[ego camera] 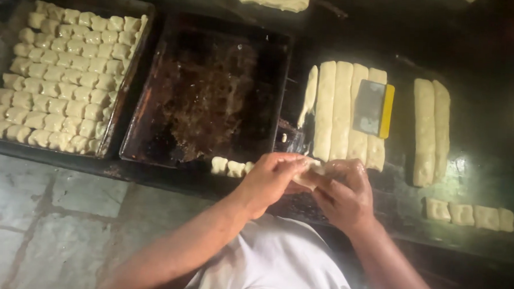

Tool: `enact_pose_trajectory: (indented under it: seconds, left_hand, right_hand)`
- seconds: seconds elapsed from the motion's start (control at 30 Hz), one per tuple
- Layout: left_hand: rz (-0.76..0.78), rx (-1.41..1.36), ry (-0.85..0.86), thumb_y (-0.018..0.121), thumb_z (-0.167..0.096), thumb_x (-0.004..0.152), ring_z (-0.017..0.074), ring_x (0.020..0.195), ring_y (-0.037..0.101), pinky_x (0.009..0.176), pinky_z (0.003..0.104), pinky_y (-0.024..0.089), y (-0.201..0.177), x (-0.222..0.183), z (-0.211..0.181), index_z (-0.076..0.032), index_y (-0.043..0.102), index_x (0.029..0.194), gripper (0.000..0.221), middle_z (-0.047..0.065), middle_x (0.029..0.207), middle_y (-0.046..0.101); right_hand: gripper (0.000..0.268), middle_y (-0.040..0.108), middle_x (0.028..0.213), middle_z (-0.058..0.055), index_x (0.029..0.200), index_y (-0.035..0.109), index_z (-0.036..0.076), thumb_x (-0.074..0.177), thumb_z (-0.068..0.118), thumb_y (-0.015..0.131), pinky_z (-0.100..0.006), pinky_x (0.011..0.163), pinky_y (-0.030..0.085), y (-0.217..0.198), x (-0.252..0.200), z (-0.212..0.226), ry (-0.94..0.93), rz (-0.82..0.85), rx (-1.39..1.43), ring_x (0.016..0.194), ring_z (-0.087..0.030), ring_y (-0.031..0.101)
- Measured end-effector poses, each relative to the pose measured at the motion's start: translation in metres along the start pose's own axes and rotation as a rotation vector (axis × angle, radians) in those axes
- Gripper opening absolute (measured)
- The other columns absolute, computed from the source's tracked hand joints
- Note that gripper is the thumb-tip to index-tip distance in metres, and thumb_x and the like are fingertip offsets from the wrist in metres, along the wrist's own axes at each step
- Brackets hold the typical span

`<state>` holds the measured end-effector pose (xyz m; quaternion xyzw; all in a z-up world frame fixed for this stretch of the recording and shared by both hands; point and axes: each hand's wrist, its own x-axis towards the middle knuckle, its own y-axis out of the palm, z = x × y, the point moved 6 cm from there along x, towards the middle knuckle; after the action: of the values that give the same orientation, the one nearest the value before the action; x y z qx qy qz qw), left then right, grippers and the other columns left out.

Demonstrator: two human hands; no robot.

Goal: The person is shaping and placing small pieces of dough onto baking sheets.

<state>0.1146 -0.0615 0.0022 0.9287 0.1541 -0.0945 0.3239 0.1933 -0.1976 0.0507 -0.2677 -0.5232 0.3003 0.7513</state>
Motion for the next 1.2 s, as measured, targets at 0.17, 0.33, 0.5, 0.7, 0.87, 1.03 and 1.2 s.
enact_pose_trajectory:
  seconds: [0.17, 0.33, 0.5, 0.7, 0.87, 1.03, 1.2]
  left_hand:
    - [-0.104, 0.562, 0.27, 0.06, -0.006, 0.097, 0.0099, 0.087, 0.074, 0.074, 0.026, 0.064, 0.018, -0.011, -0.028, -0.003, 0.065, 0.115, 0.02, 0.005, 0.1, 0.075]
    - [0.074, 0.571, 0.446, 0.065, -0.01, 0.102, 0.0099, 0.088, 0.074, 0.078, 0.025, 0.061, 0.032, -0.016, -0.019, 0.0, 0.065, 0.108, 0.011, 0.006, 0.098, 0.076]
    - [-0.085, 0.677, 0.37, 0.083, -0.013, 0.094, 0.011, 0.072, 0.063, 0.064, 0.028, 0.055, 0.017, -0.018, -0.011, 0.004, 0.06, 0.091, 0.03, 0.005, 0.077, 0.066]
    - [0.019, 0.664, 0.24, 0.067, -0.004, 0.091, 0.0134, 0.08, 0.071, 0.074, 0.026, 0.057, 0.018, -0.016, -0.002, 0.003, 0.074, 0.118, 0.029, 0.007, 0.088, 0.077]
    - [-0.091, 0.222, 0.041, 0.057, -0.001, 0.093, 0.0128, 0.086, 0.075, 0.08, 0.025, 0.06, -0.011, -0.029, -0.014, 0.002, 0.065, 0.13, 0.038, 0.008, 0.096, 0.078]
    - [-0.015, -0.118, -0.04, 0.062, 0.0, 0.096, 0.0108, 0.088, 0.075, 0.085, 0.026, 0.063, -0.029, -0.032, -0.011, 0.005, 0.066, 0.121, 0.026, 0.004, 0.097, 0.076]
    - [-0.162, 0.866, 0.053, 0.071, -0.02, 0.092, 0.0117, 0.069, 0.067, 0.065, 0.029, 0.053, -0.061, -0.049, -0.039, -0.004, 0.078, 0.1, 0.02, 0.008, 0.079, 0.077]
  right_hand:
    - [0.02, 0.07, 0.107, -0.006, 0.095, 0.078, 0.012, 0.079, 0.021, 0.085, -0.035, 0.075, 0.055, -0.007, 0.0, -0.031, 0.156, 0.154, 0.149, 0.09, -0.021, 0.068]
    - [0.026, 0.068, 0.11, -0.01, 0.108, 0.077, -0.002, 0.093, 0.019, 0.075, -0.032, 0.082, 0.052, 0.003, 0.007, -0.056, 0.73, 0.099, 0.919, 0.095, -0.018, 0.065]
    - [0.021, 0.08, 0.092, -0.013, 0.1, 0.074, -0.004, 0.084, 0.01, 0.072, -0.036, 0.082, 0.063, 0.017, -0.001, -0.068, 1.042, 0.48, 1.029, 0.085, -0.02, 0.075]
    - [0.017, 0.076, 0.093, -0.004, 0.097, 0.078, 0.011, 0.083, 0.016, 0.086, -0.035, 0.067, 0.057, -0.005, 0.027, -0.015, 0.544, 0.257, 0.142, 0.079, -0.019, 0.074]
    - [0.034, 0.071, 0.104, -0.009, 0.098, 0.077, 0.008, 0.067, 0.016, 0.088, -0.04, 0.076, 0.056, 0.005, 0.016, 0.029, -0.112, 0.001, 0.097, 0.092, -0.028, 0.068]
    - [0.027, 0.067, 0.107, -0.009, 0.091, 0.074, 0.01, 0.068, 0.01, 0.089, -0.042, 0.077, 0.055, 0.019, 0.016, 0.022, -0.182, 0.069, 0.061, 0.096, -0.029, 0.066]
    - [0.039, 0.067, 0.131, -0.02, 0.108, 0.078, 0.008, 0.069, 0.013, 0.078, -0.048, 0.09, 0.055, 0.02, 0.099, 0.092, -0.279, 0.215, -0.111, 0.11, -0.04, 0.067]
